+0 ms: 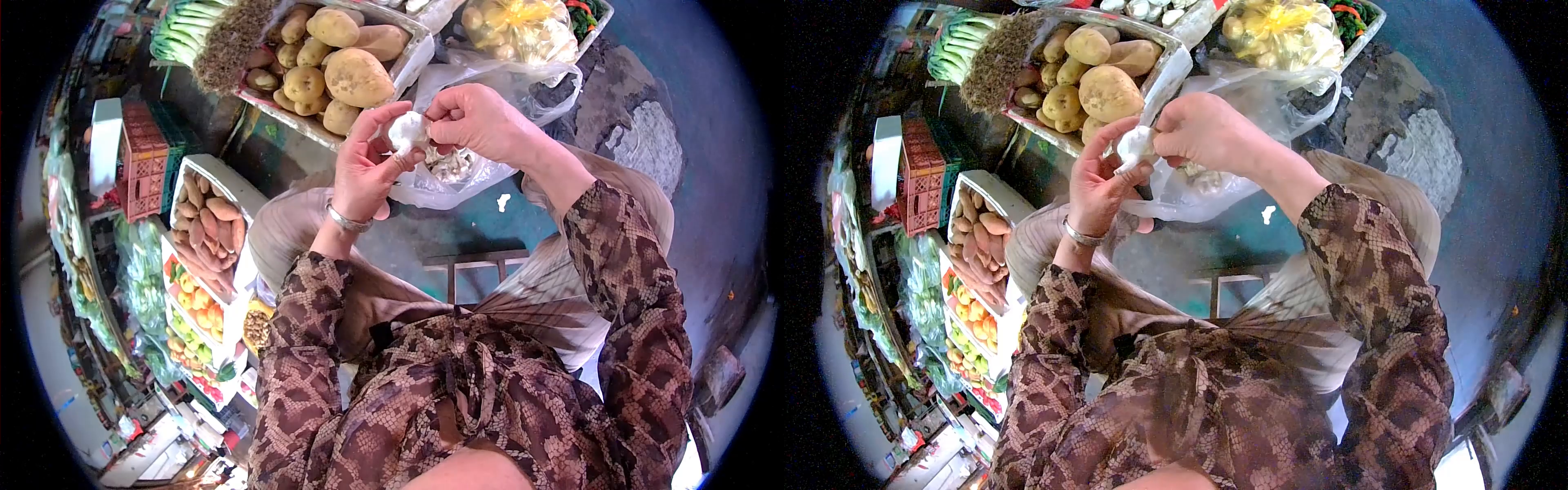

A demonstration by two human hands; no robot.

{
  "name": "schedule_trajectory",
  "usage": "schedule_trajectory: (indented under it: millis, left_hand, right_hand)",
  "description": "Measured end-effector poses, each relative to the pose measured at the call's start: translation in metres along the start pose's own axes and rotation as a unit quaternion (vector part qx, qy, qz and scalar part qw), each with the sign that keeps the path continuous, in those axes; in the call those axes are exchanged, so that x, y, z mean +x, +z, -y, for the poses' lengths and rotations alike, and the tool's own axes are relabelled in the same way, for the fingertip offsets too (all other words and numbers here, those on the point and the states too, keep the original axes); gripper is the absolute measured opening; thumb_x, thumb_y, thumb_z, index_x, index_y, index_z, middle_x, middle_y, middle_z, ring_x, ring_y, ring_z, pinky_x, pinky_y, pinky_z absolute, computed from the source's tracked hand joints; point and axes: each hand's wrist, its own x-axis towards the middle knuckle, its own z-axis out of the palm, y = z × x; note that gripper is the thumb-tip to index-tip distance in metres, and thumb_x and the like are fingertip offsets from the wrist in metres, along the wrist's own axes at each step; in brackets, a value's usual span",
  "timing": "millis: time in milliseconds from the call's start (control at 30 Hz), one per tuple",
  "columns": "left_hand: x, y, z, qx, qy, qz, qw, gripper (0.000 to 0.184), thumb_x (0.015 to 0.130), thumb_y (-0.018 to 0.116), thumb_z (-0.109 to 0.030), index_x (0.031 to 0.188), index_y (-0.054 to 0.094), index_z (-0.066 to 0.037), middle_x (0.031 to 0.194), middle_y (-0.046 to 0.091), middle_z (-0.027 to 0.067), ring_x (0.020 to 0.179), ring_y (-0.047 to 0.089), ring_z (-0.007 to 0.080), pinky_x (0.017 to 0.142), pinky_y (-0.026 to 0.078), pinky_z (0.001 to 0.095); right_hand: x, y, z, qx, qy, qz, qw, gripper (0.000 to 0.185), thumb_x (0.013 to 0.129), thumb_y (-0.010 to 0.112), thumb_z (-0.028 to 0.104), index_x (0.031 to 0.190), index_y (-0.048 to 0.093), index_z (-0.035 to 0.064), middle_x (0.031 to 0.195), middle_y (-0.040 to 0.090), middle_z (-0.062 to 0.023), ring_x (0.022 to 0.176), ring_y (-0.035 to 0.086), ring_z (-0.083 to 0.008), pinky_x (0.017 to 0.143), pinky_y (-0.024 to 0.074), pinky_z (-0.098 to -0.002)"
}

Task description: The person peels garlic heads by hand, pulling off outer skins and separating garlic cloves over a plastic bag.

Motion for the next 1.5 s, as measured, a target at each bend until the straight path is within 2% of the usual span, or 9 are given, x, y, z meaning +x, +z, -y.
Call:
schedule_trajectory:
  millis: [233,433,600,833,933,1000,1200,1433,1500]
  left_hand:
    - [-0.002,-0.002,-0.002,-0.028,-0.039,0.009,0.999,0.052,0.085,0.073,0.006,0.132,0.051,-0.006,0.121,0.061,0.0034,0.1,0.065,0.0103,0.08,0.057,0.0237]
    - [-0.002,0.007,0.005,0.02,0.049,-0.025,0.998,0.046,0.085,0.071,0.008,0.125,0.052,-0.007,0.114,0.062,0.0011,0.098,0.066,0.0118,0.081,0.058,0.0255]
    - [-0.001,0.003,0.0,-0.052,0.02,-0.038,0.998,0.041,0.088,0.071,0.0,0.124,0.053,-0.007,0.109,0.065,0.0056,0.08,0.066,0.0123,0.057,0.048,0.0201]
    - [-0.002,-0.011,-0.003,-0.222,-0.054,0.017,0.973,0.035,0.092,0.069,-0.013,0.123,0.053,-0.01,0.106,0.067,0.0102,0.072,0.066,0.0174,0.053,0.044,0.0211]
    - [-0.006,-0.007,-0.004,-0.247,-0.069,0.014,0.967,0.034,0.093,0.067,-0.014,0.124,0.053,-0.01,0.109,0.067,0.0117,0.072,0.066,0.0186,0.052,0.044,0.0222]
    - [-0.007,-0.008,-0.005,-0.271,-0.059,0.033,0.96,0.034,0.094,0.066,-0.015,0.124,0.052,-0.01,0.111,0.067,0.0121,0.073,0.066,0.0192,0.053,0.045,0.0218]
    - [-0.001,-0.01,-0.004,-0.265,-0.032,0.013,0.964,0.039,0.096,0.064,-0.017,0.132,0.051,-0.011,0.116,0.066,0.0124,0.077,0.067,0.0198,0.054,0.044,0.0201]
    - [0.001,-0.007,-0.007,-0.219,-0.053,-0.039,0.974,0.049,0.095,0.066,-0.008,0.141,0.049,-0.009,0.116,0.065,0.0112,0.083,0.067,0.0168,0.052,0.041,0.0195]
    - [0.001,-0.009,-0.006,-0.208,-0.047,-0.03,0.976,0.049,0.094,0.066,-0.007,0.14,0.05,-0.009,0.116,0.065,0.0111,0.084,0.067,0.0165,0.052,0.042,0.0197]
  right_hand:
    - [0.0,0.005,0.0,0.059,-0.006,-0.011,0.998,0.017,0.082,0.067,0.012,0.085,0.068,-0.0046,0.074,0.069,-0.0083,0.069,0.067,-0.0144,0.064,0.0527,-0.0294]
    - [-0.003,0.007,0.005,0.057,0.041,-0.028,0.997,0.008,0.088,0.066,0.008,0.085,0.061,0.0021,0.075,0.064,-0.0025,0.064,0.063,-0.0092,0.057,0.0477,-0.0226]
    - [-0.002,0.005,0.007,0.04,0.056,-0.018,0.997,0.01,0.087,0.065,0.012,0.085,0.061,0.0023,0.076,0.065,-0.0035,0.062,0.061,-0.0091,0.056,0.0479,-0.0233]
    - [0.001,0.006,-0.001,0.025,0.052,-0.01,0.998,0.011,0.088,0.065,0.012,0.087,0.062,0.0009,0.077,0.065,-0.0033,0.063,0.06,-0.0096,0.058,0.049,-0.0235]
    - [0.001,0.007,-0.002,0.01,0.055,-0.012,0.998,0.014,0.087,0.067,0.013,0.089,0.063,-0.0004,0.077,0.066,-0.0065,0.064,0.061,-0.0145,0.059,0.0498,-0.0287]
    - [-0.001,0.008,-0.003,-0.218,-0.033,-0.074,0.973,0.018,0.084,0.07,0.015,0.091,0.063,-0.0005,0.08,0.067,-0.0123,0.07,0.064,-0.0251,0.065,0.0506,-0.0368]
    - [-0.006,0.006,-0.011,-0.305,-0.065,-0.098,0.945,0.018,0.083,0.065,0.013,0.095,0.064,0.0,0.086,0.068,-0.0173,0.086,0.066,-0.0374,0.075,0.05,-0.0435]
    - [0.001,-0.003,-0.005,-0.256,-0.114,-0.121,0.952,0.024,0.085,0.063,0.013,0.105,0.067,0.0004,0.089,0.07,-0.0131,0.082,0.069,-0.0281,0.072,0.0511,-0.0372]
    - [-0.002,-0.005,0.007,-0.03,0.037,0.003,0.999,0.027,0.09,0.066,0.021,0.106,0.068,-0.0002,0.088,0.071,-0.0064,0.076,0.068,-0.0153,0.069,0.0497,-0.0293]
